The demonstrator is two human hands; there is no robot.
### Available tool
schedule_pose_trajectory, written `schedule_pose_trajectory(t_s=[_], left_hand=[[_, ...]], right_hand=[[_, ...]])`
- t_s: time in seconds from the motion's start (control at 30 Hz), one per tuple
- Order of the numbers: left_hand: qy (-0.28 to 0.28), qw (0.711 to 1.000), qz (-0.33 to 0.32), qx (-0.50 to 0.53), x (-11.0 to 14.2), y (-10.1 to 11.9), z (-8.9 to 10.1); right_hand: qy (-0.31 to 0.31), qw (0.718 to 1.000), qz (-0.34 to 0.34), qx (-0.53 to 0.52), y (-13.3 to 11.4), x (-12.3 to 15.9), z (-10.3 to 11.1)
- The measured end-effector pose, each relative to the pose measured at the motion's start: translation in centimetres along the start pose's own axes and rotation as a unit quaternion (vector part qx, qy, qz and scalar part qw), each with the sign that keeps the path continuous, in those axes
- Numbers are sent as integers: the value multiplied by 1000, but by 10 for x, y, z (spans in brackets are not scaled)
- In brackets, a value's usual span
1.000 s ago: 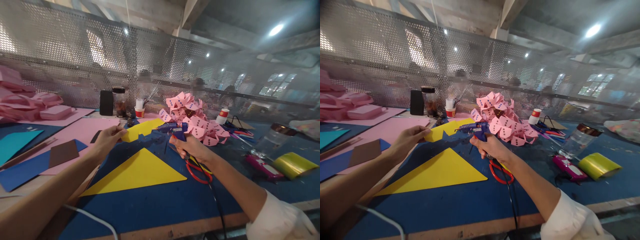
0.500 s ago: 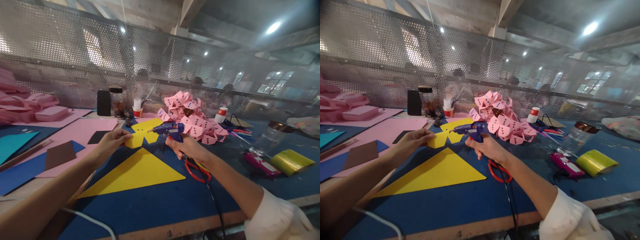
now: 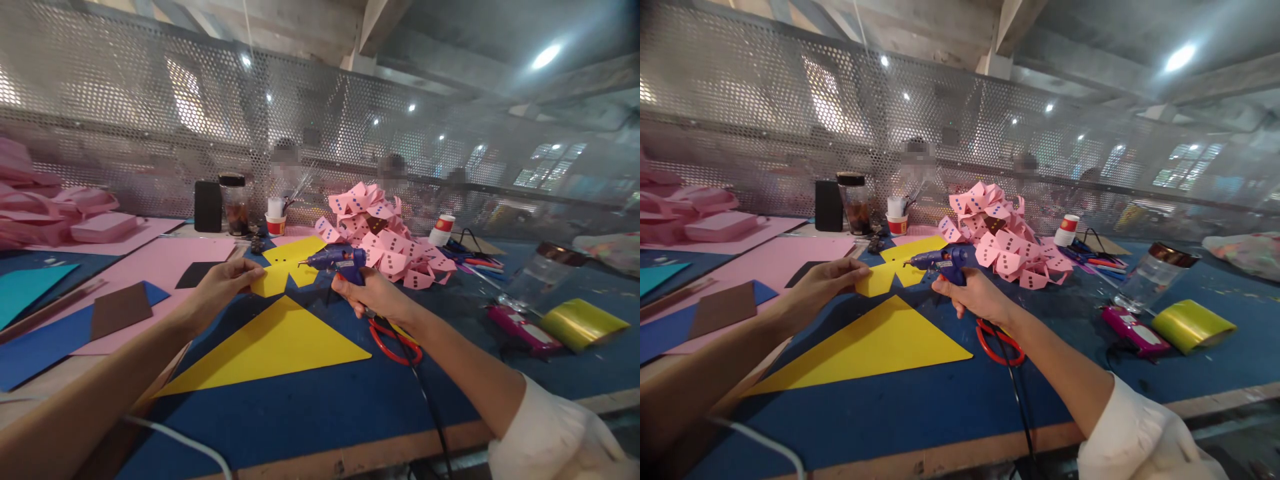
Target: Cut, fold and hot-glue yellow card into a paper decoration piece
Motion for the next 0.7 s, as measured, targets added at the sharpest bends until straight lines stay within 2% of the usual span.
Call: schedule_pose_trajectory(t_s=[0.7], left_hand=[[-37, 999, 1, -4, 6, 4, -5]], right_hand=[[1, 998, 2, 68, 6, -1, 5]])
Point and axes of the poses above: each hand's wrist, its own x-axis away from the middle knuckle, its own z-axis out of the back of the hand, y = z × x, the point moved 5 cm from there along -x, towards the middle knuckle, and after that the axes turned 8 degrees about z, right-handed, at the moved point
